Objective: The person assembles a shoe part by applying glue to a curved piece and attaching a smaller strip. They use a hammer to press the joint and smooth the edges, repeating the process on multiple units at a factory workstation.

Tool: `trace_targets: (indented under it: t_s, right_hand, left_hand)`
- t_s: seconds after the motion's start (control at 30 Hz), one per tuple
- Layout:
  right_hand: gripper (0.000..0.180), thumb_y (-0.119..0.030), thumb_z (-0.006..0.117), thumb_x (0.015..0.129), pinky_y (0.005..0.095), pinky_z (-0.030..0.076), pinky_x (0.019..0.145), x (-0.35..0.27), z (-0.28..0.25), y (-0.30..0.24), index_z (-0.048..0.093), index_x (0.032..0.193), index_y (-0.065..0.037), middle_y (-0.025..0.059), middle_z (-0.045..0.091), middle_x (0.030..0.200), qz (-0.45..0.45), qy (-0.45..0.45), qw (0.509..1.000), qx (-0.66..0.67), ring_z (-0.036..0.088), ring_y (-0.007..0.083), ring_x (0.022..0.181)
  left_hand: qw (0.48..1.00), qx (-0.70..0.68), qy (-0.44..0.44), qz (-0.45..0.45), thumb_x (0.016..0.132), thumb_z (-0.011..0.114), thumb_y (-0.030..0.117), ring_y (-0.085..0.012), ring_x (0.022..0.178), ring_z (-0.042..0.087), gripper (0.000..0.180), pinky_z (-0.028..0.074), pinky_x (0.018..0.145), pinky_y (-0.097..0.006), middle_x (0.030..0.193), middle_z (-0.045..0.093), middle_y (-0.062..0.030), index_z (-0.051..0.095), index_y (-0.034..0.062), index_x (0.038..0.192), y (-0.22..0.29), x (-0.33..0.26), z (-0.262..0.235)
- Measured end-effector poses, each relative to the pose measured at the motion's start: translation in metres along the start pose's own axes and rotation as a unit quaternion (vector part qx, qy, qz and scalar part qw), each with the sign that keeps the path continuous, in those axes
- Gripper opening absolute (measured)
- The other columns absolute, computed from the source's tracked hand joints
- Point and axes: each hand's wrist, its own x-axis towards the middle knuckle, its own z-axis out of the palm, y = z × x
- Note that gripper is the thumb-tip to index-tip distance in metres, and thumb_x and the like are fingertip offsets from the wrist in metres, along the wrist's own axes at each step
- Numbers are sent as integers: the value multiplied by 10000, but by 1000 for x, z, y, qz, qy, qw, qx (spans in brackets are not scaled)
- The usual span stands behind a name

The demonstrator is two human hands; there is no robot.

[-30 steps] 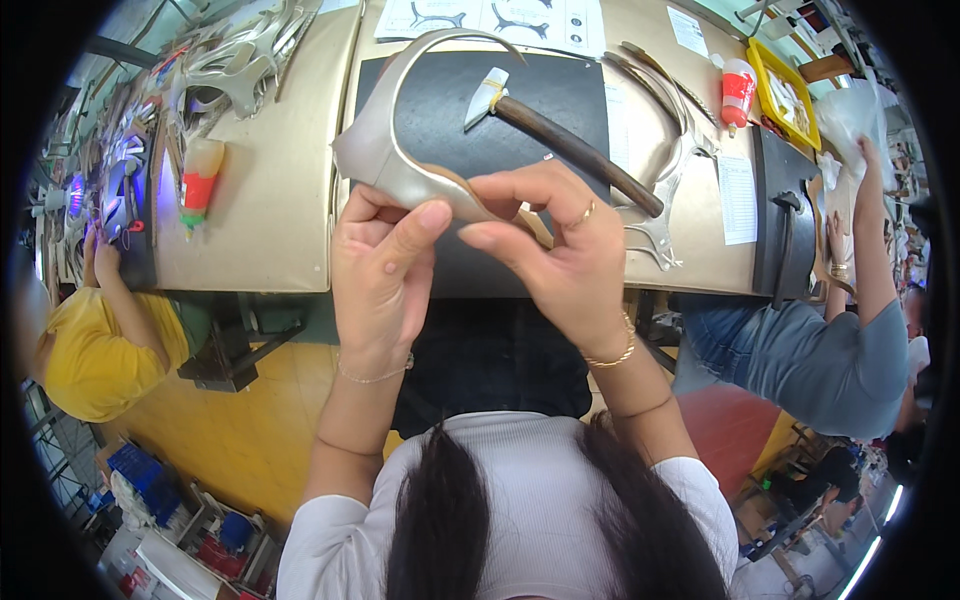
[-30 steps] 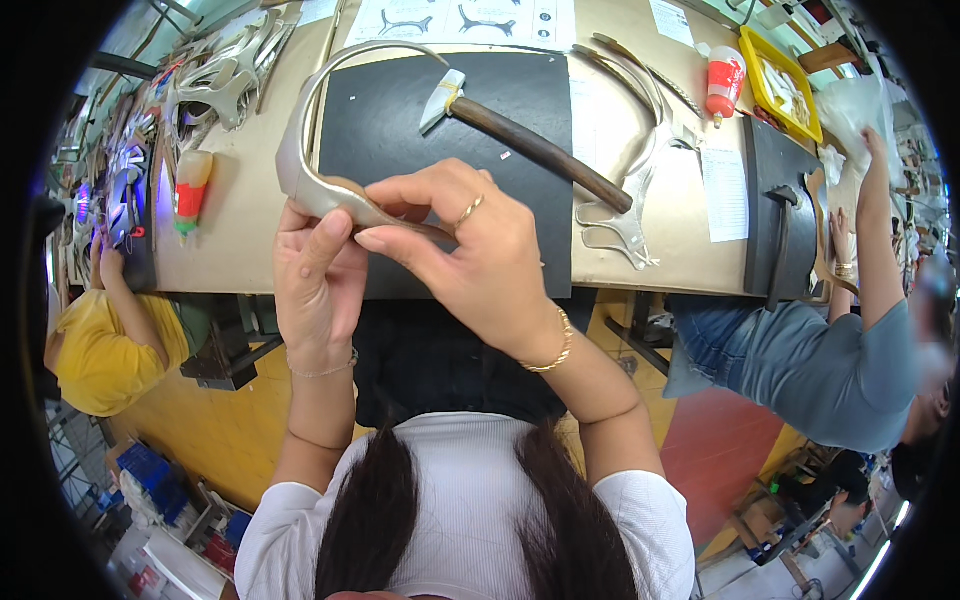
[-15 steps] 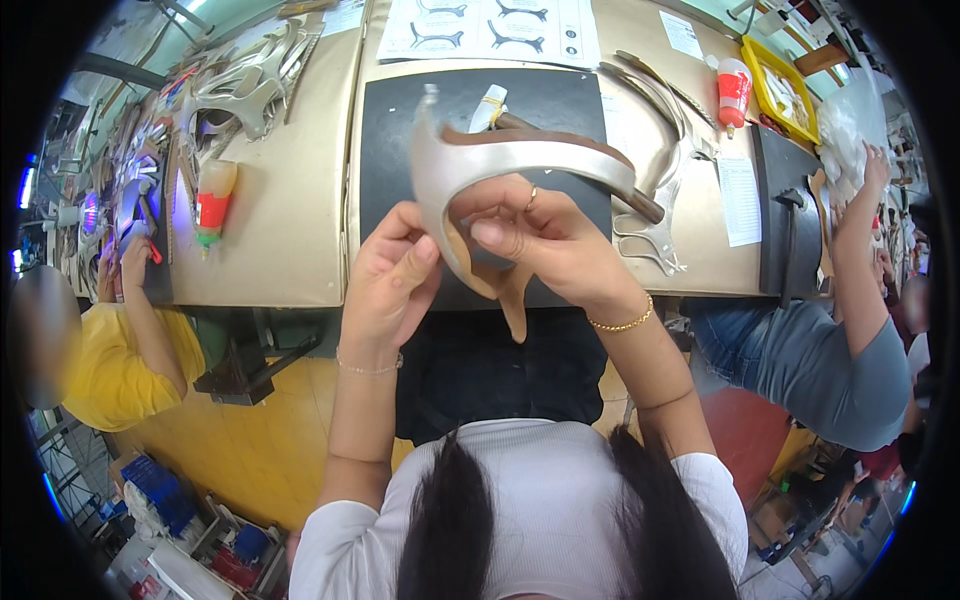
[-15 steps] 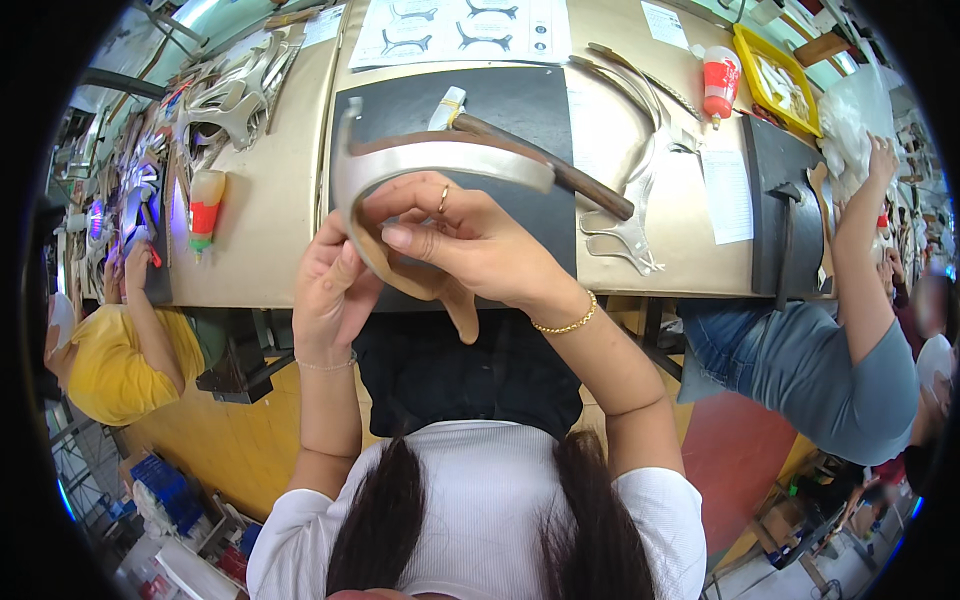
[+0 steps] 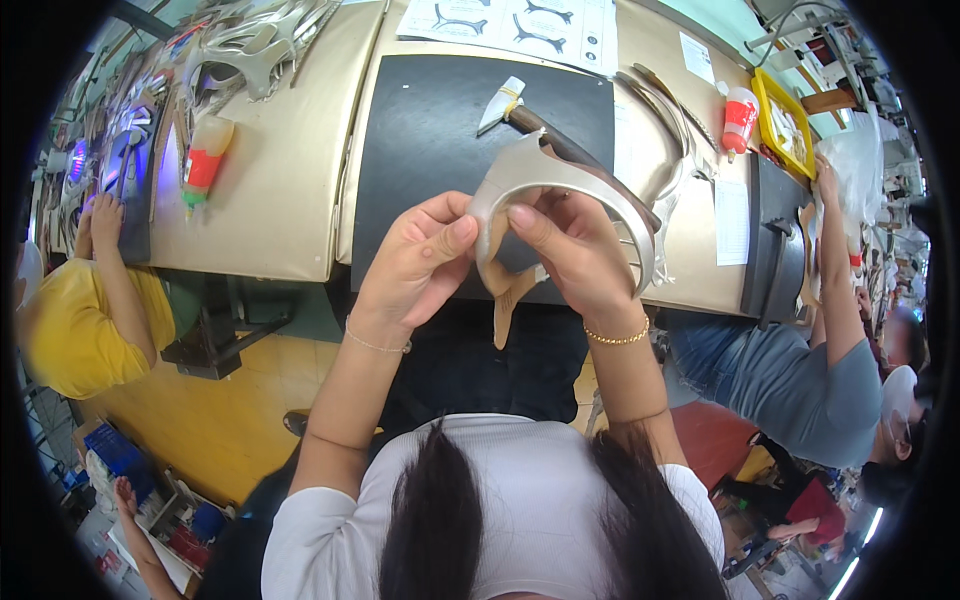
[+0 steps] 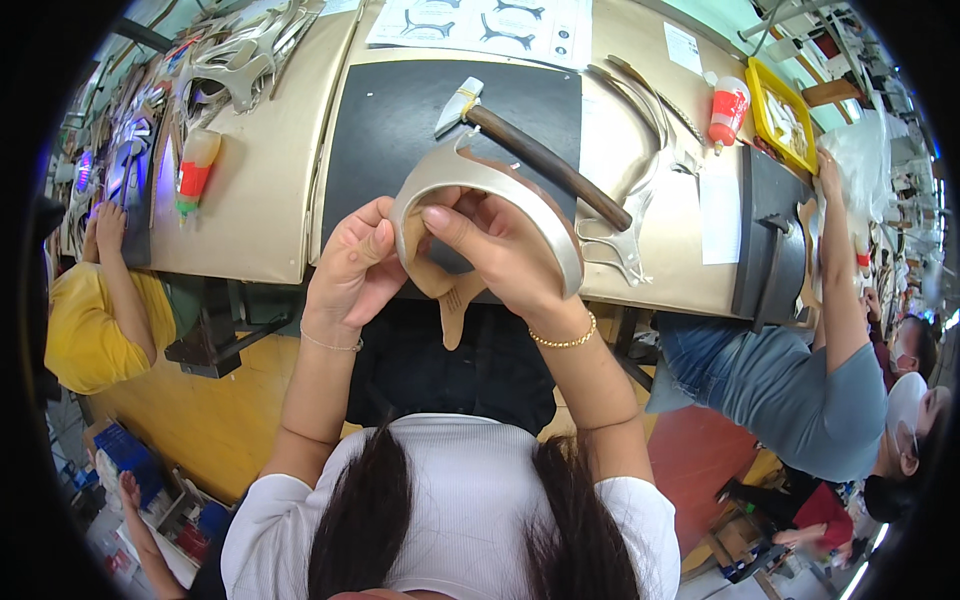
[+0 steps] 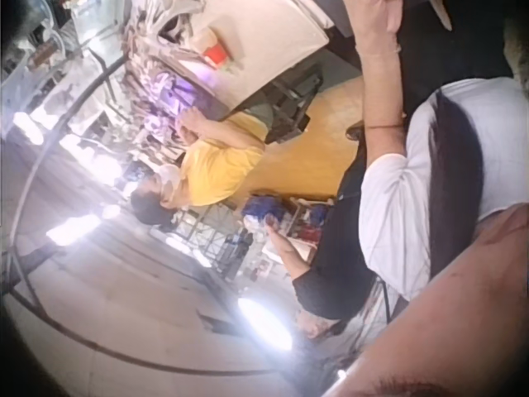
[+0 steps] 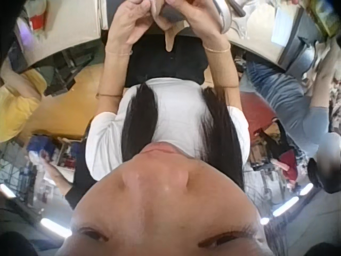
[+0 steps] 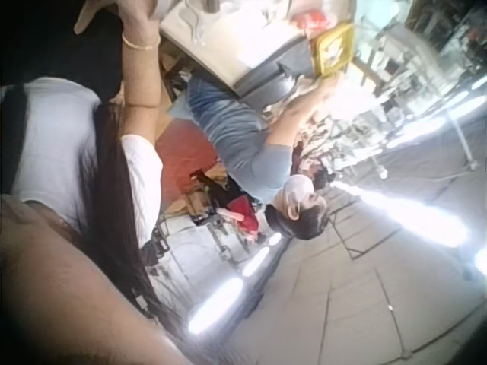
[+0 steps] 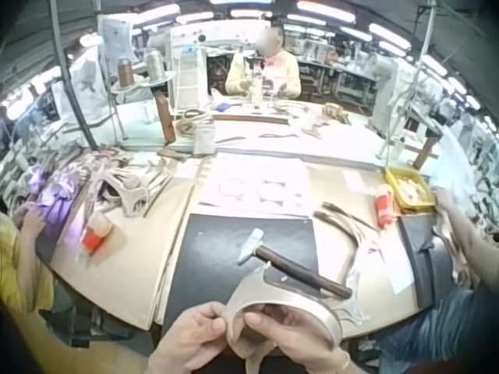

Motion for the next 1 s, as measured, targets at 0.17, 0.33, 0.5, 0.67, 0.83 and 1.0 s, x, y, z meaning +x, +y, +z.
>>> trace_targets:
  t_s: [0.17, 0.33, 0.5, 0.67, 0.83, 1.0]
  right_hand:
    - [222, -203, 667, 976, 299, 469, 924, 0, -1, 2, 588, 1054, -10, 56, 632, 1017, -18, -5, 1000, -10, 591, 125, 982]
    - [222, -213, 665, 979, 306, 469, 929, -1, 0, 1, 581, 1053, -21, 47, 632, 1011, -36, 7, 998, -58, 591, 122, 977]
    - [258, -242, 669, 979, 295, 464, 923, 1, 5, 3, 590, 1080, -19, 43, 632, 1026, -27, 16, 999, -12, 585, 113, 983]
    - [294, -268, 657, 986, 290, 454, 929, 5, 7, 6, 593, 1093, -2, 32, 622, 1050, -4, 34, 999, -1, 577, 110, 993]
    - [284, -229, 651, 988, 282, 464, 908, 6, 7, 9, 560, 1132, -1, 28, 599, 1067, -23, 47, 999, -8, 573, 100, 981]
    - [218, -171, 606, 1010, 264, 468, 860, 7, 12, 17, 520, 1139, -17, 13, 571, 1012, -86, 56, 994, -31, 563, 89, 951]
  left_hand:
    - [999, -31, 17, 0, 963, 683, 193, -108, 918, 608, 194, 468, 873, -277, 999, 687, -39, 642, 30, 1060, -2, -2, 5]
    - [998, -42, 44, 22, 951, 697, 167, -107, 910, 607, 164, 475, 868, -275, 982, 691, -41, 652, 37, 1040, -3, -4, 9]
    - [998, -52, 32, 23, 930, 713, 108, -115, 910, 613, 125, 482, 873, -284, 969, 692, -45, 643, 43, 1011, -2, -1, 10]
    - [997, -59, 31, 39, 926, 712, 85, -117, 919, 619, 118, 482, 872, -283, 974, 693, -47, 632, 53, 1006, -5, 2, 9]
    - [997, -46, 39, 46, 927, 708, 79, -116, 939, 625, 134, 482, 879, -282, 996, 694, -47, 628, 64, 1033, -7, 3, 8]
    - [997, -26, 54, 54, 934, 708, 125, -117, 936, 603, 150, 462, 889, -289, 999, 676, -28, 619, 79, 1045, -10, 4, 9]
